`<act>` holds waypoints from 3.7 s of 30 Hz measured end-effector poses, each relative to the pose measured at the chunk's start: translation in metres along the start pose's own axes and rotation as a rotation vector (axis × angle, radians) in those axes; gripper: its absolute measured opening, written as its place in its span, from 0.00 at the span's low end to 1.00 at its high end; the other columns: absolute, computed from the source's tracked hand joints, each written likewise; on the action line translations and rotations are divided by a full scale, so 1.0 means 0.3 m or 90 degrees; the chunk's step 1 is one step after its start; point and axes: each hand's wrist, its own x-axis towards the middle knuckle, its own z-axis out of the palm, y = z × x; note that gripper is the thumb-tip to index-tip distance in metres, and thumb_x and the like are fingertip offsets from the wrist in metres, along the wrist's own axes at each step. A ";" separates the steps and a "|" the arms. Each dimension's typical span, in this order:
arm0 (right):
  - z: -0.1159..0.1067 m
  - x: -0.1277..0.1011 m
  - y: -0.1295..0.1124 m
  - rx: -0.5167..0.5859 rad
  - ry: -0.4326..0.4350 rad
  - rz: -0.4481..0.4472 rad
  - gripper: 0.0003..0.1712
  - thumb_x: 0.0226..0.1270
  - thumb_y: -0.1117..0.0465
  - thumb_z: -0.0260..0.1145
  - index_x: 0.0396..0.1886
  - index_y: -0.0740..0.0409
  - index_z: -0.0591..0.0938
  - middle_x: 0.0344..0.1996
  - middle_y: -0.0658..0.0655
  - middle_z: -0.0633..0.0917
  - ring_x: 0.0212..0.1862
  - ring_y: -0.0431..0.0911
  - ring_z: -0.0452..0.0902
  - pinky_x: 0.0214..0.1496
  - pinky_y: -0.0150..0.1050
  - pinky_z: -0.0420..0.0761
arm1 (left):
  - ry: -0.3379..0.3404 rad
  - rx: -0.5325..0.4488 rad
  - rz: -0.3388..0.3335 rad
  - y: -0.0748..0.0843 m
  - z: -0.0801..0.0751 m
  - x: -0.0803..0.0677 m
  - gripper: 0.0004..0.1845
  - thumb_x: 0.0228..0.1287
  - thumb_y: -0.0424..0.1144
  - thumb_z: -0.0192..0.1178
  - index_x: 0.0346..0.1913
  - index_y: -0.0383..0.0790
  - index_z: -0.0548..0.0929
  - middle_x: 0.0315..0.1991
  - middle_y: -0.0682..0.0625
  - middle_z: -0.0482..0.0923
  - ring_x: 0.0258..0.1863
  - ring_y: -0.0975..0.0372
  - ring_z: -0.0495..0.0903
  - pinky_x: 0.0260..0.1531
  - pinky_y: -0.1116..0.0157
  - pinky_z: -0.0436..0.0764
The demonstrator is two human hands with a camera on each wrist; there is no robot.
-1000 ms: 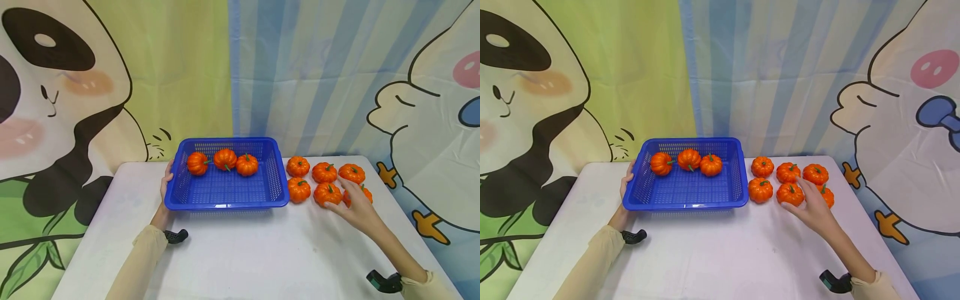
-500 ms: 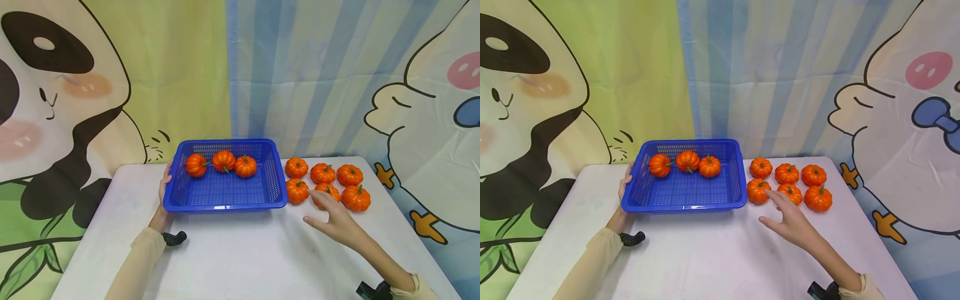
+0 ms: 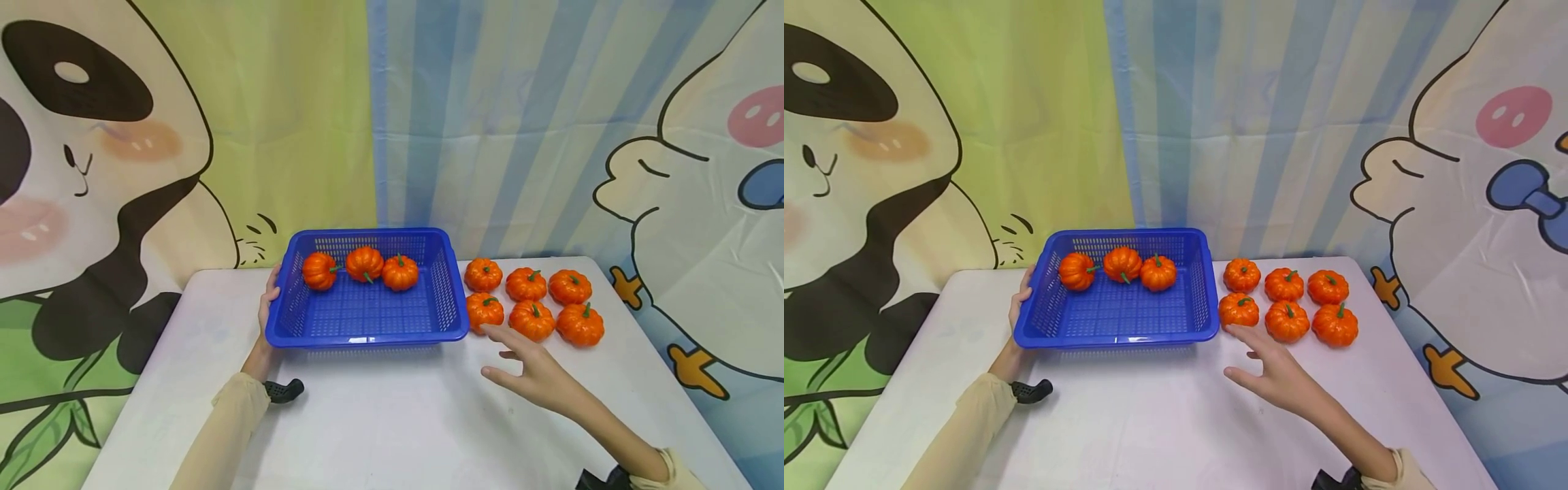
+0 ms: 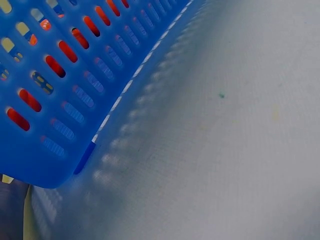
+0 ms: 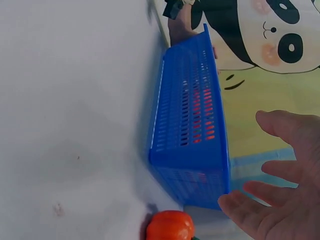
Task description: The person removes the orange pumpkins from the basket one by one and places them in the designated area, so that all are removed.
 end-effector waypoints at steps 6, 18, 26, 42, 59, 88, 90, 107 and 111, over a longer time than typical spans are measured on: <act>0.013 0.022 -0.023 0.038 -0.033 -0.021 0.39 0.61 0.51 0.70 0.69 0.59 0.69 0.66 0.61 0.74 0.62 0.57 0.75 0.51 0.44 0.84 | -0.002 0.000 0.000 0.001 -0.001 0.002 0.32 0.72 0.37 0.15 0.77 0.57 0.31 0.80 0.51 0.28 0.77 0.49 0.36 0.71 0.60 0.61; 0.036 0.053 -0.096 0.060 -0.090 -0.042 0.37 0.63 0.50 0.68 0.70 0.54 0.68 0.68 0.61 0.71 0.65 0.56 0.72 0.53 0.37 0.83 | -0.009 -0.024 0.024 -0.011 -0.006 -0.003 0.31 0.72 0.37 0.15 0.76 0.59 0.39 0.79 0.47 0.28 0.75 0.52 0.43 0.60 0.69 0.74; 0.042 0.077 -0.127 0.076 -0.116 -0.073 0.36 0.65 0.50 0.66 0.70 0.55 0.68 0.68 0.61 0.72 0.66 0.56 0.72 0.54 0.41 0.83 | -0.013 -0.035 0.023 -0.012 -0.007 0.000 0.31 0.72 0.36 0.15 0.77 0.56 0.32 0.80 0.49 0.27 0.76 0.51 0.39 0.61 0.70 0.73; 0.070 0.259 -0.266 0.044 -0.213 -0.119 0.35 0.67 0.51 0.64 0.70 0.58 0.68 0.70 0.62 0.69 0.64 0.56 0.74 0.55 0.46 0.82 | -0.013 -0.025 0.028 -0.010 -0.007 0.004 0.30 0.72 0.36 0.15 0.75 0.61 0.41 0.80 0.47 0.29 0.76 0.49 0.42 0.59 0.68 0.75; 0.267 0.813 -0.401 0.002 -0.298 -0.062 0.34 0.66 0.53 0.65 0.70 0.55 0.68 0.49 0.57 0.85 0.38 0.45 0.85 0.43 0.33 0.82 | -0.008 -0.020 0.010 0.008 -0.013 -0.002 0.31 0.71 0.36 0.14 0.76 0.56 0.33 0.79 0.47 0.28 0.74 0.54 0.51 0.57 0.68 0.76; 0.505 1.135 -0.388 -0.111 -0.251 0.076 0.38 0.63 0.55 0.68 0.72 0.56 0.66 0.70 0.57 0.70 0.69 0.49 0.68 0.63 0.39 0.77 | 0.008 0.009 -0.017 0.003 -0.003 0.004 0.32 0.70 0.36 0.16 0.76 0.61 0.38 0.80 0.51 0.31 0.77 0.45 0.40 0.68 0.56 0.65; 0.510 1.135 -0.383 -0.113 -0.245 0.078 0.39 0.62 0.55 0.69 0.71 0.57 0.67 0.69 0.58 0.71 0.68 0.50 0.69 0.64 0.40 0.76 | 0.010 0.006 -0.021 0.001 -0.004 0.002 0.31 0.70 0.37 0.16 0.74 0.65 0.42 0.80 0.51 0.31 0.77 0.46 0.40 0.68 0.56 0.65; 0.513 1.112 -0.378 -0.152 -0.219 0.038 0.42 0.60 0.50 0.69 0.71 0.60 0.67 0.66 0.59 0.75 0.66 0.50 0.71 0.67 0.40 0.72 | -0.016 0.026 -0.013 -0.004 -0.020 0.009 0.30 0.72 0.38 0.15 0.74 0.67 0.41 0.80 0.48 0.31 0.74 0.44 0.43 0.65 0.58 0.71; 0.501 1.105 -0.365 -0.146 -0.187 0.005 0.40 0.59 0.49 0.69 0.69 0.60 0.69 0.65 0.59 0.76 0.66 0.51 0.71 0.67 0.42 0.73 | -0.016 0.033 -0.005 -0.004 -0.019 0.008 0.31 0.71 0.37 0.15 0.76 0.62 0.37 0.79 0.47 0.31 0.74 0.45 0.46 0.63 0.59 0.72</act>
